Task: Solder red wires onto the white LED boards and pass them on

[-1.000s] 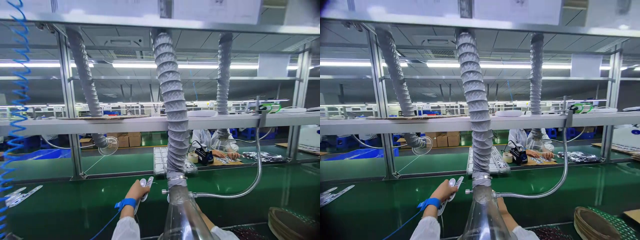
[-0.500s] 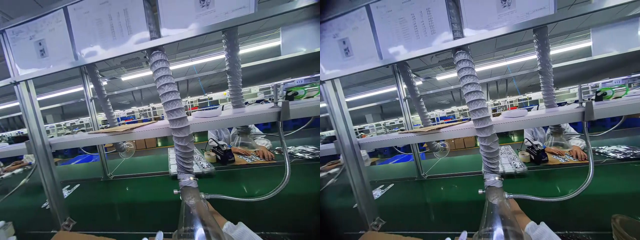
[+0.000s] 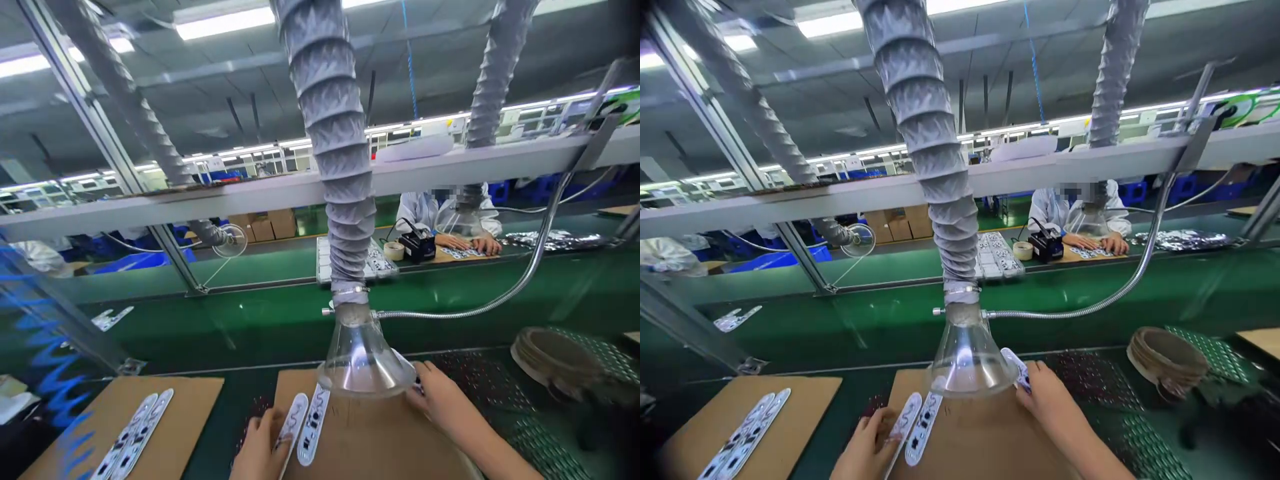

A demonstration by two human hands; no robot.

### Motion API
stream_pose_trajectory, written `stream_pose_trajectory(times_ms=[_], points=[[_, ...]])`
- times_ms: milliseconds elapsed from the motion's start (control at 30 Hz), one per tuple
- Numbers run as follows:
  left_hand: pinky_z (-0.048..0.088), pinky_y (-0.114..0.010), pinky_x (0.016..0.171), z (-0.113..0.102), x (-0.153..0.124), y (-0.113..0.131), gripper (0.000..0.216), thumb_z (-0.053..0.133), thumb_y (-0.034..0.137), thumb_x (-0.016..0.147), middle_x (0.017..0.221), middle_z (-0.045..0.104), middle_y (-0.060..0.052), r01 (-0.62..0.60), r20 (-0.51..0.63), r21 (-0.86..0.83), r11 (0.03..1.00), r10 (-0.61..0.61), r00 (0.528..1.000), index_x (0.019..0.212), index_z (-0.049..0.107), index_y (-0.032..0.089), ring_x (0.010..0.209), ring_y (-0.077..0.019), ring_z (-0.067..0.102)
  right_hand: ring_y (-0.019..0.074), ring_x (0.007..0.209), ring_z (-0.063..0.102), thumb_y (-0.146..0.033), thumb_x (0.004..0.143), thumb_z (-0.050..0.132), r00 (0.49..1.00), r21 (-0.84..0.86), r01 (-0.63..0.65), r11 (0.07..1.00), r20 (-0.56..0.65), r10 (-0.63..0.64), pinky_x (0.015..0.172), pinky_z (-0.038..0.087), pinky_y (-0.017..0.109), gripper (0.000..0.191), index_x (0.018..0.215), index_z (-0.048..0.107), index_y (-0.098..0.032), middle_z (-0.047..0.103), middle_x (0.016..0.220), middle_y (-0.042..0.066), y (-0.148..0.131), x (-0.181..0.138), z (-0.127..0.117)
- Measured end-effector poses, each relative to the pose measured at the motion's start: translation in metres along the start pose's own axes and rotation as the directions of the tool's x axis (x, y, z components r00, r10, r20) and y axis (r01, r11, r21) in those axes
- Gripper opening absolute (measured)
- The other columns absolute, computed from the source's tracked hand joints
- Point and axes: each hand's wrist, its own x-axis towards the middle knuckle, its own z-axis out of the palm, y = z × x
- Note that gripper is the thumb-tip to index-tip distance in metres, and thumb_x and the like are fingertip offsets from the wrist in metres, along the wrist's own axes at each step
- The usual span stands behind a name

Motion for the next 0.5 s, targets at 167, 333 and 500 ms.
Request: stream_pose_trajectory(times_ms=[167, 333, 500], points=[[0.057, -0.036, 0.102, 0.022, -0.021, 0.017, 0.041, 0.044, 0.036, 0.111, 0.148, 0.072, -0.019, -0.056, 0.01, -0.07, 0.996, 0.057, 0.998, 0.142, 0.065, 0.02, 0.13, -0.0291, 0.076, 0.0363, 0.11, 0.082, -0.032, 0.098, 0.068, 0.998, 0.153, -0.015, 0.988, 0.064, 0.005, 0.094, 0.061, 0.041, 0.028, 0.119, 0.082, -0.021, 0.084, 0.119, 0.017, -0.057, -0.065, 0.048], [0.057, -0.035, 0.099, 0.029, -0.014, 0.028, 0.03, 0.049, 0.033, 0.111, 0.122, 0.084, -0.014, -0.222, -0.063, -0.181, 0.958, 0.214, 0.975, 0.121, 0.073, 0.019, 0.115, -0.0269, 0.079, 0.0325, 0.095, 0.081, -0.041, 0.102, 0.064, 0.997, 0.279, -0.06, 0.959, -0.032, 0.072, 0.088, 0.061, 0.04, 0.027, 0.108, 0.082, -0.021, 0.084, 0.1, 0.012, -0.072, -0.055, 0.05], [0.055, -0.031, 0.083, -0.009, 0.046, 0.042, 0.028, 0.051, 0.025, 0.113, 0.099, 0.084, -0.011, -0.191, -0.23, -0.043, 0.981, 0.176, 0.957, 0.099, 0.073, 0.019, 0.094, -0.0241, 0.08, 0.0358, 0.106, 0.079, -0.05, 0.106, 0.053, 0.987, 0.327, -0.062, 0.943, -0.121, 0.107, 0.095, 0.062, 0.049, 0.042, 0.116, 0.079, -0.019, 0.082, 0.112, 0.017, -0.055, -0.062, 0.045]])
